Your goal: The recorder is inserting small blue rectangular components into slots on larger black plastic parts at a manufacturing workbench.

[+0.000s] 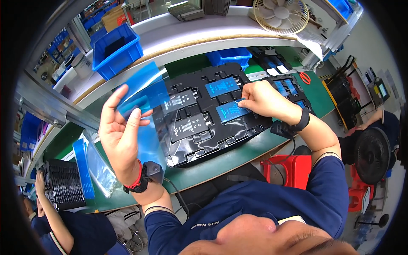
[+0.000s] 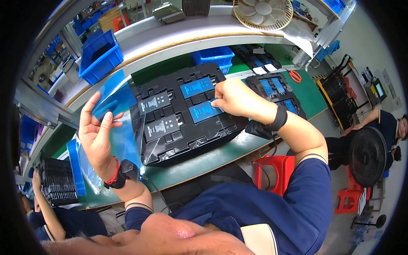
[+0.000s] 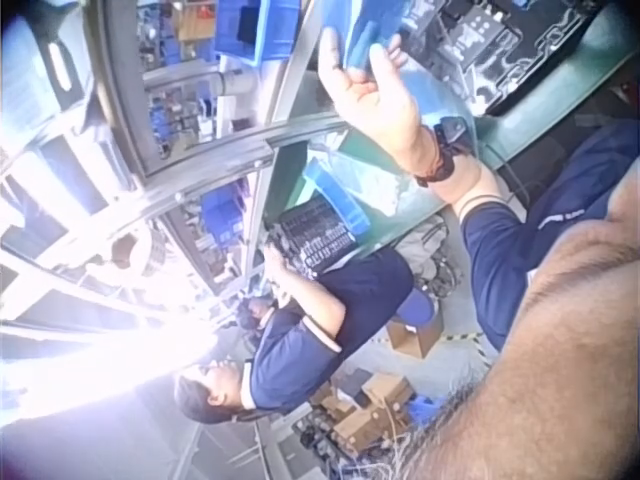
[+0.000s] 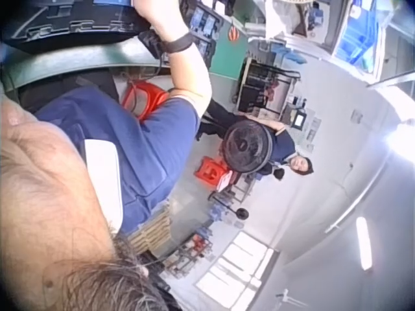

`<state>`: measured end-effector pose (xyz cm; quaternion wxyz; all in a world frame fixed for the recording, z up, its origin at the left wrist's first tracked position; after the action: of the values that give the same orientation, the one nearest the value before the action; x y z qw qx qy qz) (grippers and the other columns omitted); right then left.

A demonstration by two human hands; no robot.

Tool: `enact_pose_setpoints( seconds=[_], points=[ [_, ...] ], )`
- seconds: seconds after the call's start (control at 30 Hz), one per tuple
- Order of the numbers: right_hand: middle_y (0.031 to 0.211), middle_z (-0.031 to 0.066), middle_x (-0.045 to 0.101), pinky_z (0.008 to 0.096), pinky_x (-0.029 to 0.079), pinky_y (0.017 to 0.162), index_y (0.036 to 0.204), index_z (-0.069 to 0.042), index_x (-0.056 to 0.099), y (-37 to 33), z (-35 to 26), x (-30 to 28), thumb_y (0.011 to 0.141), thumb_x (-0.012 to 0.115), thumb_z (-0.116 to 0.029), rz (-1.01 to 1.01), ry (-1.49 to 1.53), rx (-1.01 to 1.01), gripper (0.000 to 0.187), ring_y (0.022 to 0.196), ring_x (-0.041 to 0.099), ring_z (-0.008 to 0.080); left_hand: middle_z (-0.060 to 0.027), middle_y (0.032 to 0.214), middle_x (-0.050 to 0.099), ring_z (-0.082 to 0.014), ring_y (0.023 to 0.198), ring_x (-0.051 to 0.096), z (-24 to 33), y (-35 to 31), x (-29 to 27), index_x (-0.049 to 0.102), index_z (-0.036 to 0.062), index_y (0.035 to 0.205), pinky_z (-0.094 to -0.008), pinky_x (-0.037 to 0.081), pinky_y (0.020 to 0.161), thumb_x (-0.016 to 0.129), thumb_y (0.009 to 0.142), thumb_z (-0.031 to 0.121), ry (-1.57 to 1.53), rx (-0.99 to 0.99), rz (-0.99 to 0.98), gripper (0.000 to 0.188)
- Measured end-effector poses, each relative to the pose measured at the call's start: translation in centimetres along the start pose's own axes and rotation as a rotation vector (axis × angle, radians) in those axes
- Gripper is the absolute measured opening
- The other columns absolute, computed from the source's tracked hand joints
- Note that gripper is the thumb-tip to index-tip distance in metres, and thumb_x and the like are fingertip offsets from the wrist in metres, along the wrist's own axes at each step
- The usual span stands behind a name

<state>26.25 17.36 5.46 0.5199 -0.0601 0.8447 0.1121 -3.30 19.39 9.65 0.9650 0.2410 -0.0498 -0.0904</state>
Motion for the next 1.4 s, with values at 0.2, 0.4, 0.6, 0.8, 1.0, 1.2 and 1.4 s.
enact_pose_setpoints(
  seconds=[0.2,0.4,0.6,0.8,1.0,1.2,1.4],
  points=[
    [0.083,0.0144,0.057,0.0364,0.047,0.067,0.097,-0.001,0.052,0.2,-6.5,-3.3,0.071,0.073,-0.02,0.179,-0.118,-0.229,0.038,0.076,0.058,0.0315,-0.011,0.092,0.064,-0.0191,0.079,0.066,-0.5,-0.4,0.2,0.055,-0.0017,0.107,-0.0232,0.052,0.063,0.057,0.086,0.0,0.014,0.015,-0.031,0.021],
    [0.1,0.014,0.053,0.0371,0.044,0.083,0.108,-0.002,0.05,1.0,-14.4,-3.6,0.07,0.072,-0.014,0.325,0.082,-0.719,0.045,0.096,0.052,0.0308,-0.0073,0.087,0.065,-0.0133,0.078,0.064,-1.2,-1.0,1.6,0.06,-0.0016,0.096,-0.0217,0.051,0.063,0.06,0.086,0.004,-0.07,0.007,-0.112,0.011],
    [0.074,0.0084,0.061,0.0311,0.048,0.063,0.082,-0.003,0.062,2.3,-14.9,-2.9,0.073,0.071,-0.007,0.394,0.257,-0.709,0.013,0.071,0.06,0.0233,-0.0062,0.075,0.065,-0.0083,0.067,0.06,-0.3,-1.4,0.8,0.062,-0.0023,0.087,-0.0195,0.048,0.06,0.063,0.085,0.007,0.019,0.062,-0.068,0.01],
    [0.077,0.0024,0.055,0.0213,0.043,0.063,0.078,-0.003,0.061,3.9,-14.4,-4.2,0.078,0.066,-0.003,0.308,0.518,-0.677,0.006,0.068,0.052,0.0101,0.0012,0.071,0.058,-0.0033,0.064,0.05,0.2,-0.9,-1.7,0.065,-0.0027,0.086,-0.0191,0.042,0.055,0.07,0.082,0.023,0.072,0.178,-0.039,0.027],
    [0.065,0.0006,0.054,0.0195,0.046,0.046,0.082,-0.004,0.053,9.6,-8.2,-0.2,0.086,0.063,-0.016,-0.112,1.04,-0.047,0.016,0.054,0.054,0.0072,-0.0136,0.093,0.063,-0.0223,0.082,0.066,2.7,-2.0,-8.7,0.058,-0.0085,0.103,-0.0277,0.054,0.067,0.058,0.088,0.013,0.029,0.166,0.178,0.026],
    [0.059,0.003,0.054,0.0205,0.044,0.036,0.074,-0.001,0.055,10.8,-4.2,5.8,0.081,0.066,-0.009,-0.327,0.936,0.227,0.015,0.042,0.05,0.0071,-0.0123,0.089,0.064,-0.0201,0.078,0.067,2.6,-2.8,-10.3,0.055,-0.0061,0.107,-0.0221,0.051,0.062,0.056,0.084,-0.001,0.0,0.1,0.301,0.024],
    [0.059,0.0039,0.056,0.0198,0.04,0.032,0.073,-0.002,0.055,10.8,-3.8,7.4,0.08,0.066,-0.006,-0.385,0.925,0.287,0.014,0.039,0.049,0.006,-0.0116,0.089,0.064,-0.0193,0.077,0.067,2.7,-2.7,-10.3,0.055,-0.0053,0.108,-0.0207,0.05,0.061,0.056,0.084,-0.002,0.001,0.082,0.292,0.024]
  ],
)
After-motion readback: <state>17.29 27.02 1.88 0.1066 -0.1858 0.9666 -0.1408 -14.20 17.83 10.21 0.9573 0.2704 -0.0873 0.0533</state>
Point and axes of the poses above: each hand's wrist, its own y-axis towards the middle knuckle, its own x-axis out of the palm, z = x × y, the point moved 7 cm from there along y, towards the middle knuckle
